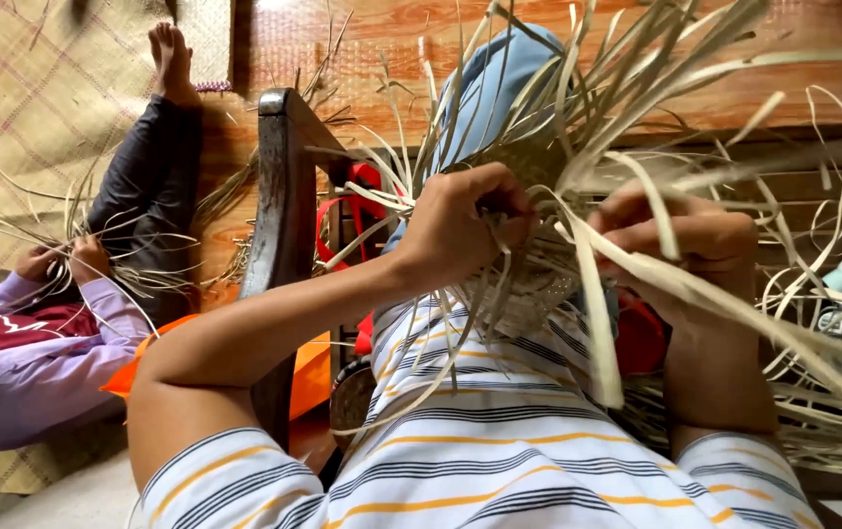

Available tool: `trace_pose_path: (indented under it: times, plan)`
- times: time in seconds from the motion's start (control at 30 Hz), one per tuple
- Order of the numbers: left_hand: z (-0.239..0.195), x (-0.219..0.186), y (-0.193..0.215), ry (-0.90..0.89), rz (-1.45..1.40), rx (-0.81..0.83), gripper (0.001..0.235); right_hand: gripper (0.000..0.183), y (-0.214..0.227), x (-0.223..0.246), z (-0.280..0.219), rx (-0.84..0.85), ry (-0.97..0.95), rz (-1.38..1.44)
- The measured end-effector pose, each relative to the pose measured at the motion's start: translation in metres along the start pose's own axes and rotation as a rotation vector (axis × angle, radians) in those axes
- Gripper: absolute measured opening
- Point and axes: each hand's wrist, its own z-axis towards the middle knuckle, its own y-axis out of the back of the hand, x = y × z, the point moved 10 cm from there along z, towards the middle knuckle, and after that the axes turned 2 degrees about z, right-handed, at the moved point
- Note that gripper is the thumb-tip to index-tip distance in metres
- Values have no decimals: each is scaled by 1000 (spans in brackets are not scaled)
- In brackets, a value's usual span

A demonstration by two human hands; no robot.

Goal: Weaving natural fibers to construct a basket or similar item

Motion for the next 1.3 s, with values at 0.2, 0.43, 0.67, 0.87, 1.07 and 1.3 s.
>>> trace_pose_path:
  times: [0.2,0.43,0.67,0.87,1.07,1.3]
  plan:
    - [-1,5,-2,42,-82,24,13,14,-93,51,31,361,341,-330]
    - [-1,-2,7,75,-389,52,6,10,-92,76,22,215,639,-527]
    - [2,13,-4,89,-74,144,9,6,-47,29,-10,-59,499,-692]
    - [1,7,4,48,48,182,4,9,-52,17,-7,10,428,-714]
    - [1,-9,13,37,46,140,9,15,-57,19,-1,77,357,-893]
    - [0,-28,15,-65,-37,152,10,11,-48,-4,12,114,187,-668]
